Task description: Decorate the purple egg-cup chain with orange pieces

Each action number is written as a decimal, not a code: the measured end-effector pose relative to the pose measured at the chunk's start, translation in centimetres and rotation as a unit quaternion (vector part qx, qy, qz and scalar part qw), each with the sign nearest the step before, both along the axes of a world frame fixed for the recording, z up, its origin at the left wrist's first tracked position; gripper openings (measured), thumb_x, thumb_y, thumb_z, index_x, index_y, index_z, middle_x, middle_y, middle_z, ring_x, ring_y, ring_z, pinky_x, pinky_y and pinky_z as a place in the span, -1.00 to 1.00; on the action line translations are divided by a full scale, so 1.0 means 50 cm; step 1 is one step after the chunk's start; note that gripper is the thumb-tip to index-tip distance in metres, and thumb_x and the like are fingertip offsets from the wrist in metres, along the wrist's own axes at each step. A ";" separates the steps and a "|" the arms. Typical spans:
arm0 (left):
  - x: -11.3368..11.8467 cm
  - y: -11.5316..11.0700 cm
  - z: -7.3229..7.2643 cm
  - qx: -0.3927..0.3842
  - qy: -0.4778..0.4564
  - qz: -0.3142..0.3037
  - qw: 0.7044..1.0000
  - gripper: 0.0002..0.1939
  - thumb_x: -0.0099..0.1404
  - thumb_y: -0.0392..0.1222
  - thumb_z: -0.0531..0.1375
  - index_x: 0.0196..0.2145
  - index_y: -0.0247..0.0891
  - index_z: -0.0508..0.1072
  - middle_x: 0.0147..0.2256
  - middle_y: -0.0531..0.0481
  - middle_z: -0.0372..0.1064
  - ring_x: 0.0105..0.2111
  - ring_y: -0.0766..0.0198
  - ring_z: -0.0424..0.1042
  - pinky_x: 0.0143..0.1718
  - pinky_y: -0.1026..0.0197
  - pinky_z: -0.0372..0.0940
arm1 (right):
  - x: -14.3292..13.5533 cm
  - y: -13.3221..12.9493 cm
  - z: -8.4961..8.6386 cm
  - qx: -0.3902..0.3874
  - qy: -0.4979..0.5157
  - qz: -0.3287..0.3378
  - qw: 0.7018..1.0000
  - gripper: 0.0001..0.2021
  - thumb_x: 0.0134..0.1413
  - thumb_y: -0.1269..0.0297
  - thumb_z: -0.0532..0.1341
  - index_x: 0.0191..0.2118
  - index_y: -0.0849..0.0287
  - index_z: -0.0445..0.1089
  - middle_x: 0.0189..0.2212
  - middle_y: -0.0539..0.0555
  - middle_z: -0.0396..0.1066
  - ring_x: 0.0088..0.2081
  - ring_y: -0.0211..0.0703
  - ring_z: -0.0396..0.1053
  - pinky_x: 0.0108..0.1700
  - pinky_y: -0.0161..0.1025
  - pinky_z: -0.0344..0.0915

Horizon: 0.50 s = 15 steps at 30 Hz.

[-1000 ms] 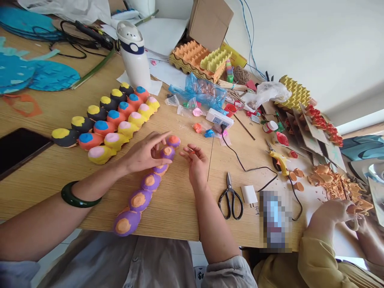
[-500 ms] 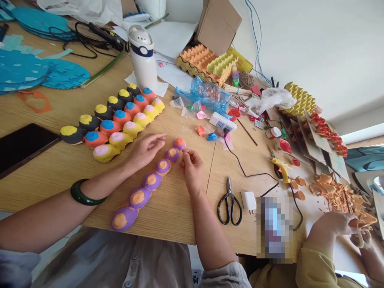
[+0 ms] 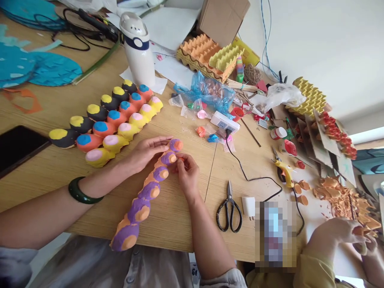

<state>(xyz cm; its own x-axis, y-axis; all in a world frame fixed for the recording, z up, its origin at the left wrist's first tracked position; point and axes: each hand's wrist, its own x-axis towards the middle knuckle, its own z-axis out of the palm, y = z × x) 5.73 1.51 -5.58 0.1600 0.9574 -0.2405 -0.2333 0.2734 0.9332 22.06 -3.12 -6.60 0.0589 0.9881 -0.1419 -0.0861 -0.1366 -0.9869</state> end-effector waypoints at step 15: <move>-0.016 -0.011 0.017 -0.099 -0.122 -0.047 0.986 -0.61 0.15 -0.04 0.41 -0.07 -0.21 0.67 -0.13 -0.09 0.65 -0.11 0.02 0.59 -0.16 0.12 0.43 | -0.012 -0.027 0.029 -0.011 0.005 -0.002 1.000 -0.82 0.18 0.10 0.32 -0.27 0.09 0.50 -0.35 0.02 0.49 -0.44 -0.22 0.35 -0.36 -0.22 0.42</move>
<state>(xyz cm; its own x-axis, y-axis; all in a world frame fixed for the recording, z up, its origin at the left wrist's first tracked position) 4.95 0.99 -4.71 0.3212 0.8736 -0.3657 -0.4088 0.4762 0.7785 21.47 -4.48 -5.14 0.0615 0.9846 -0.1635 -0.0967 -0.1572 -0.9828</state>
